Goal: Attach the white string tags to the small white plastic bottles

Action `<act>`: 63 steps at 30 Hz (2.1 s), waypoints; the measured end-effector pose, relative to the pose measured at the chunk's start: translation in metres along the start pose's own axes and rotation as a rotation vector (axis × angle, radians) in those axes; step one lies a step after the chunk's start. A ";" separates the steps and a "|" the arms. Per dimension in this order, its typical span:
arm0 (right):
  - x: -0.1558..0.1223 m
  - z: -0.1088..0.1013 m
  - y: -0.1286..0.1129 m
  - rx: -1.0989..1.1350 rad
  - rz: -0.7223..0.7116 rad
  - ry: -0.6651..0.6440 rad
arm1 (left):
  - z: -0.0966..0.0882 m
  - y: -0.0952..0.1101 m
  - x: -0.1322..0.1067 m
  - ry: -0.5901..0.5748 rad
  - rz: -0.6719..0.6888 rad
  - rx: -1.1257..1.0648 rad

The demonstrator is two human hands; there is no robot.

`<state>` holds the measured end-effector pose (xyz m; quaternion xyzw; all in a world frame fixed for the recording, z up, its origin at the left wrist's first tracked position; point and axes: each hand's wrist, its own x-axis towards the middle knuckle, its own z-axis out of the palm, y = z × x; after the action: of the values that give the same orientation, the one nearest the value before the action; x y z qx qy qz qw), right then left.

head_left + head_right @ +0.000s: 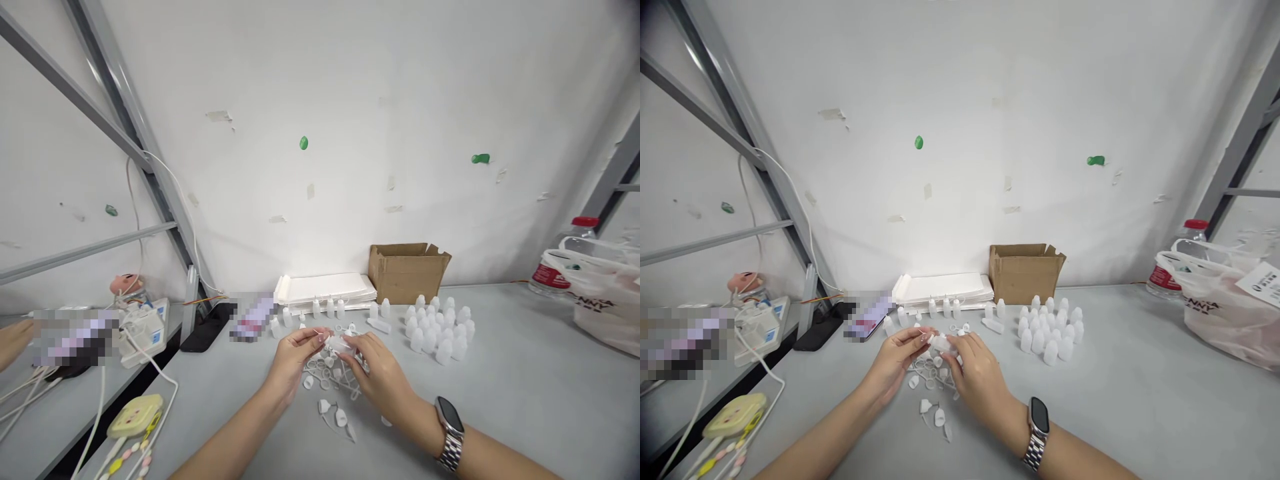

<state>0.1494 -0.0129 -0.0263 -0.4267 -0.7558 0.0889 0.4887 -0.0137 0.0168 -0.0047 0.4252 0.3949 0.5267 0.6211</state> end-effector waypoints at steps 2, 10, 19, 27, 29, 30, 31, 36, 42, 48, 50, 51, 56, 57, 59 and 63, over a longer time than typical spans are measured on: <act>0.003 0.000 -0.003 0.214 0.218 -0.061 | 0.001 0.000 -0.002 -0.019 0.010 -0.017; 0.015 -0.003 -0.003 1.131 0.745 -0.382 | 0.001 0.003 -0.003 -0.050 0.111 0.069; 0.004 -0.002 -0.007 0.310 0.365 -0.161 | 0.000 -0.002 -0.004 -0.018 0.064 0.031; 0.005 -0.002 -0.008 0.417 0.426 -0.192 | 0.002 -0.003 -0.003 -0.049 0.078 0.006; 0.009 -0.001 -0.008 0.715 0.596 -0.311 | 0.002 -0.002 -0.003 -0.058 0.082 0.014; 0.011 0.000 -0.007 0.848 0.657 -0.363 | 0.002 -0.002 -0.003 -0.061 0.089 0.021; 0.012 0.000 -0.007 0.952 0.704 -0.399 | 0.002 -0.003 -0.003 -0.061 0.097 0.029; 0.012 -0.001 -0.005 1.170 0.808 -0.435 | 0.003 -0.002 -0.004 -0.041 0.121 0.026; 0.012 -0.001 -0.006 1.312 0.912 -0.461 | 0.004 -0.001 -0.006 -0.043 0.141 0.041; 0.010 0.004 -0.004 1.201 0.800 -0.336 | 0.003 -0.005 -0.003 -0.007 0.134 0.014; 0.011 0.003 -0.005 1.173 0.783 -0.339 | 0.002 -0.006 -0.002 -0.021 0.121 -0.013; 0.011 0.002 -0.006 1.170 0.789 -0.335 | 0.002 -0.006 -0.001 -0.027 0.108 -0.020; 0.012 -0.003 -0.006 1.357 0.898 -0.389 | 0.004 -0.004 -0.004 -0.048 0.068 -0.033; 0.012 -0.003 -0.005 1.399 0.937 -0.420 | 0.006 -0.004 -0.006 -0.058 0.068 -0.035; 0.011 -0.002 -0.004 1.434 1.002 -0.462 | 0.008 -0.003 -0.010 -0.075 0.078 -0.023; 0.010 0.000 -0.003 1.399 0.999 -0.419 | 0.010 -0.006 -0.013 -0.049 0.128 0.038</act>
<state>0.1462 -0.0075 -0.0176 -0.2853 -0.3276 0.8104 0.3930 -0.0036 0.0019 -0.0066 0.4741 0.3616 0.5471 0.5875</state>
